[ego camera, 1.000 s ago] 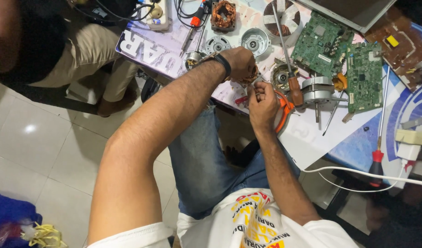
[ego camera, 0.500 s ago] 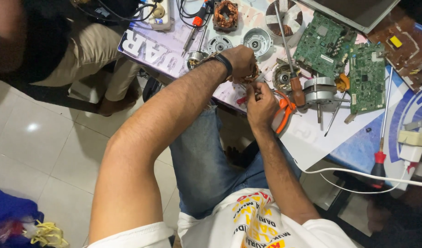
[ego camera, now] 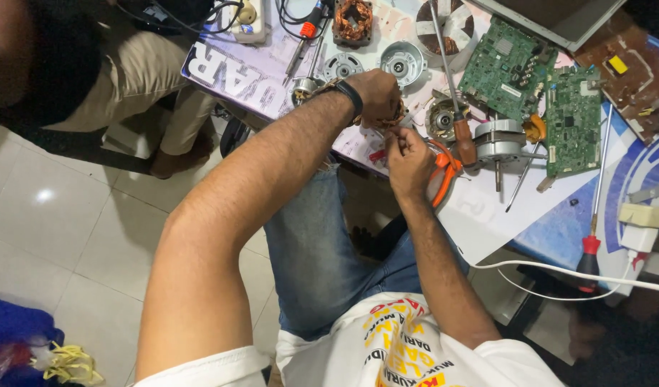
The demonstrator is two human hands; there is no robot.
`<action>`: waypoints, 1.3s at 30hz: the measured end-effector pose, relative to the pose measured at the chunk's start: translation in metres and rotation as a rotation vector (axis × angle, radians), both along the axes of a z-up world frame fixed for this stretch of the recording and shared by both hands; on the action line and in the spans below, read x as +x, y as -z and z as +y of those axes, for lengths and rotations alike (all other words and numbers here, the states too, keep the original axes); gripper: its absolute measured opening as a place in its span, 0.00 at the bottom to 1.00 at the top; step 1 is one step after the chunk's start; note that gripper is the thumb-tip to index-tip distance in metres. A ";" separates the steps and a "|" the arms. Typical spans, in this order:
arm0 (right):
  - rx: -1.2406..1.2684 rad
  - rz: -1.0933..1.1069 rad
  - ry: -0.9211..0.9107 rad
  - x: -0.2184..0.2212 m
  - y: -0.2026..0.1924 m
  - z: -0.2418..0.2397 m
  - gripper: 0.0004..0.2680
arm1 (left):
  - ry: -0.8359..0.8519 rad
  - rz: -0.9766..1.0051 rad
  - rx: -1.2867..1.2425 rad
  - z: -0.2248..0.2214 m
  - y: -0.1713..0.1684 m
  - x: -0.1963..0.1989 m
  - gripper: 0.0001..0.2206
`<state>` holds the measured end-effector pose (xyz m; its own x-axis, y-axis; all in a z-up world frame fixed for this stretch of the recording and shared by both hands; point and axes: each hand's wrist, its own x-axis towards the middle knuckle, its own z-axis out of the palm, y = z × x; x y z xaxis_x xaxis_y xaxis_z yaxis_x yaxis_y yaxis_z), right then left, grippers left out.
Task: Repairing or disassembling an electronic motor assembly by manipulating wires and small components on a workbench.
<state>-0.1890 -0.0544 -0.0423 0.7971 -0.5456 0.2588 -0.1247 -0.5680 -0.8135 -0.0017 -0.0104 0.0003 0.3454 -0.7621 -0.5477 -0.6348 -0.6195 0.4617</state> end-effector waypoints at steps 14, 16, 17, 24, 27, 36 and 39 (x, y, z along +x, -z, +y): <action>0.419 -0.082 0.189 -0.005 -0.015 -0.026 0.05 | -0.060 0.195 -0.022 0.024 -0.055 -0.011 0.20; 0.416 -0.102 0.164 -0.001 -0.018 -0.021 0.05 | -0.101 0.223 -0.020 0.028 -0.061 -0.012 0.27; 0.455 -0.098 0.180 0.002 -0.017 -0.018 0.05 | -0.085 0.227 -0.030 0.028 -0.063 -0.012 0.30; 0.541 -0.224 0.190 0.019 0.023 -0.018 0.06 | -0.018 0.128 -0.274 0.022 -0.025 -0.007 0.19; 0.599 -0.250 0.187 0.020 0.027 -0.018 0.05 | 0.027 0.044 -0.441 0.023 -0.010 0.000 0.11; 1.006 -0.217 0.057 0.005 0.002 -0.014 0.06 | 0.079 -0.035 -0.454 0.002 0.007 0.003 0.14; 1.037 -0.126 0.107 -0.003 -0.016 -0.008 0.04 | 0.085 -0.023 -0.356 0.003 -0.001 0.002 0.15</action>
<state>-0.1919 -0.0621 -0.0259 0.7313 -0.6133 -0.2984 -0.0140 0.4239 -0.9056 0.0004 -0.0074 0.0009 0.2819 -0.9299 -0.2362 -0.6898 -0.3675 0.6238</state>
